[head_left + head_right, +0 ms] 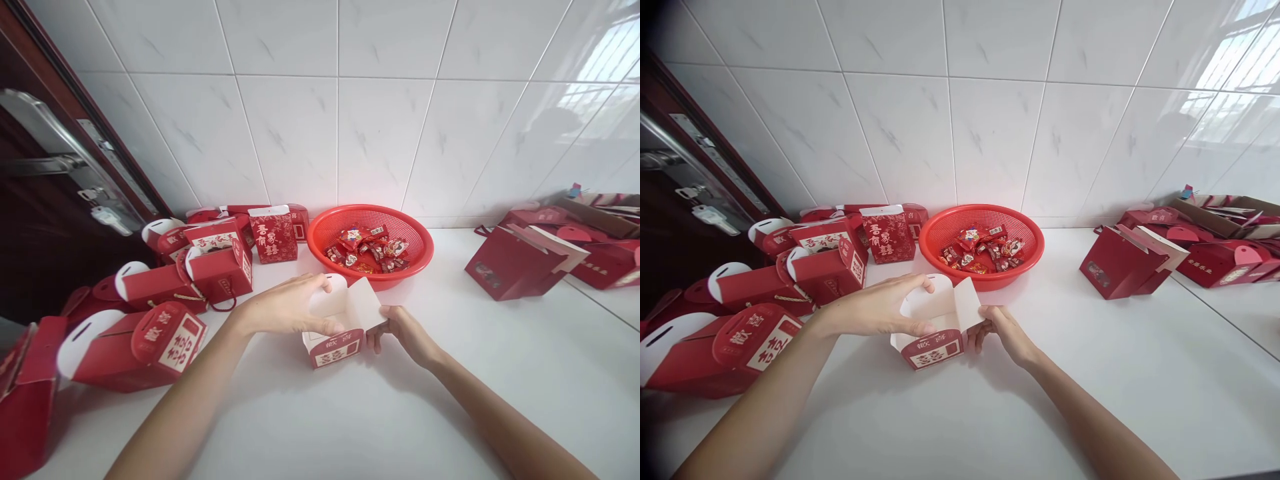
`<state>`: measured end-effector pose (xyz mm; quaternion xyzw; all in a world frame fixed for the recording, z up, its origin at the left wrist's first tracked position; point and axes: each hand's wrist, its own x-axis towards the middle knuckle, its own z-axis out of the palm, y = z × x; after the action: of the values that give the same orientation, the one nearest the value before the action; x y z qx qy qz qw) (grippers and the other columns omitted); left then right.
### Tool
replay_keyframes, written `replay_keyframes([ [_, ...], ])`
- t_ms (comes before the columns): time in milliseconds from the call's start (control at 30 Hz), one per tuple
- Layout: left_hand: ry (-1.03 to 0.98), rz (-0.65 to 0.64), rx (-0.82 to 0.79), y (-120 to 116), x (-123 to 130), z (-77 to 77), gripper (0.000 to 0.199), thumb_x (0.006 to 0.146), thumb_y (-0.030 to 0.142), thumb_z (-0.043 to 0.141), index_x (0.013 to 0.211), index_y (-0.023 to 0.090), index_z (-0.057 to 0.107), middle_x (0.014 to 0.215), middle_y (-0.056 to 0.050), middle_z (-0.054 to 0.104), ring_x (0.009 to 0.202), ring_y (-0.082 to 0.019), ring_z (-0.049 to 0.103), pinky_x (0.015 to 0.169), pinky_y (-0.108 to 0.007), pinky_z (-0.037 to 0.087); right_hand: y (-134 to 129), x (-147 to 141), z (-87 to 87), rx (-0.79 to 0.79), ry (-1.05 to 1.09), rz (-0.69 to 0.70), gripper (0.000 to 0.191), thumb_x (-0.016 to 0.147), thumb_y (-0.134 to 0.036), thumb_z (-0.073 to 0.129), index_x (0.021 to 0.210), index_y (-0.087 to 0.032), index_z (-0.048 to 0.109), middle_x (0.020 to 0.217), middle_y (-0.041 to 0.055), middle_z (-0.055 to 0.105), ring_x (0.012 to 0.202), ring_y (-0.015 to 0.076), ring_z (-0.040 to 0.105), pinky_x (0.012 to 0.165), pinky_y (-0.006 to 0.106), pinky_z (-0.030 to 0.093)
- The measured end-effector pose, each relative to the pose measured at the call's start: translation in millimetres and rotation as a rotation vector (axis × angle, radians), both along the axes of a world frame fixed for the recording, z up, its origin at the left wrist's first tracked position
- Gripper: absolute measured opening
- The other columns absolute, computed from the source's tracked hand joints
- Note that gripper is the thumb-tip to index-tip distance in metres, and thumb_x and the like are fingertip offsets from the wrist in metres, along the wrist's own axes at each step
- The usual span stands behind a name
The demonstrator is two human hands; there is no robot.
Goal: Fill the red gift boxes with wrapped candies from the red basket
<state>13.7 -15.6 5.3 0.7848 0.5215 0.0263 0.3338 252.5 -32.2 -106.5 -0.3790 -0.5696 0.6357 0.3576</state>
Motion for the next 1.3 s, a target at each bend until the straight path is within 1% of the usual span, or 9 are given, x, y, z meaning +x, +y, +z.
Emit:
replay_keyframes([
  [100,-0.004,-0.010,-0.011,0.3,-1.2,0.1,0.073,0.070,0.069,0.071,0.129,0.030,0.055,0.133,-0.003,0.060,0.117,-0.030,0.060,0.090,-0.034,0.050,1.5,2.2,-2.7,0.036,-0.008,0.020,0.049,0.095,-0.052,0.041,0.070,-0.015,0.063,0.059,0.0055,0.063,0.056,0.0191,0.059,0.072,0.037,0.049],
  [233,0.013,-0.011,0.046,2.2,-4.2,-5.4,0.077,0.073,0.071,0.069,0.135,0.029,0.054,0.141,-0.007,0.055,0.127,-0.033,0.054,0.099,-0.038,0.048,2.7,4.7,-3.3,0.094,0.007,0.050,0.057,0.095,-0.063,0.043,0.074,-0.015,0.064,0.067,0.0065,0.068,0.055,0.0178,0.061,0.067,0.035,0.049],
  [433,-0.132,-0.013,0.205,-1.1,-3.3,-13.2,0.050,0.083,0.053,0.069,0.125,0.027,0.063,0.139,-0.005,0.056,0.126,-0.027,0.055,0.108,-0.037,0.043,-1.2,3.9,-1.7,0.196,-0.036,-0.019,0.061,0.098,-0.062,0.040,0.065,-0.016,0.064,0.062,0.0061,0.065,0.059,0.0190,0.061,0.069,0.033,0.047],
  [667,-0.233,-0.032,0.185,-2.5,3.0,-19.1,0.038,0.083,0.042,0.072,0.119,0.030,0.067,0.131,-0.003,0.058,0.116,-0.025,0.060,0.099,-0.036,0.048,9.0,-0.5,-22.8,0.142,-0.159,-0.105,0.064,0.091,-0.073,0.042,0.060,-0.020,0.058,0.060,0.0049,0.062,0.060,0.0202,0.058,0.067,0.033,0.045],
  [800,-0.229,-0.047,0.192,-2.9,3.2,-20.9,0.037,0.086,0.040,0.068,0.121,0.031,0.067,0.130,-0.004,0.058,0.113,-0.025,0.061,0.095,-0.036,0.050,11.2,-2.5,-26.4,0.148,-0.213,-0.109,0.065,0.091,-0.075,0.039,0.061,-0.020,0.056,0.061,0.0048,0.060,0.062,0.0207,0.057,0.067,0.032,0.044],
  [967,-0.211,-0.073,0.162,-1.7,0.0,-25.2,0.039,0.090,0.044,0.063,0.126,0.031,0.065,0.133,-0.006,0.056,0.104,-0.024,0.064,0.077,-0.032,0.054,12.4,-3.0,-31.2,0.199,-0.297,-0.091,0.063,0.093,-0.073,0.037,0.063,-0.019,0.050,0.064,0.0026,0.054,0.064,0.0176,0.051,0.064,0.029,0.039],
  [1033,-0.194,-0.061,0.166,-1.5,-0.2,-26.8,0.038,0.091,0.044,0.060,0.126,0.031,0.065,0.135,-0.006,0.055,0.103,-0.023,0.064,0.075,-0.030,0.053,13.2,-2.4,-33.1,0.228,-0.327,-0.072,0.062,0.095,-0.072,0.035,0.064,-0.019,0.048,0.064,0.0017,0.052,0.063,0.0161,0.048,0.062,0.028,0.038],
  [1133,-0.193,-0.062,0.168,-1.2,0.4,-28.4,0.036,0.092,0.044,0.059,0.125,0.032,0.065,0.138,-0.005,0.053,0.105,-0.023,0.065,0.078,-0.031,0.054,13.4,-0.9,-34.4,0.261,-0.365,-0.053,0.061,0.097,-0.069,0.033,0.066,-0.019,0.046,0.065,0.0011,0.052,0.062,0.0150,0.046,0.062,0.027,0.037],
  [1300,-0.196,-0.082,0.146,1.1,0.5,-28.8,0.036,0.091,0.046,0.061,0.123,0.031,0.066,0.148,-0.005,0.049,0.125,-0.029,0.058,0.093,-0.035,0.053,12.3,0.9,-31.6,0.319,-0.389,-0.059,0.060,0.097,-0.068,0.033,0.066,-0.018,0.049,0.064,0.0014,0.054,0.061,0.0146,0.047,0.061,0.027,0.037],
])
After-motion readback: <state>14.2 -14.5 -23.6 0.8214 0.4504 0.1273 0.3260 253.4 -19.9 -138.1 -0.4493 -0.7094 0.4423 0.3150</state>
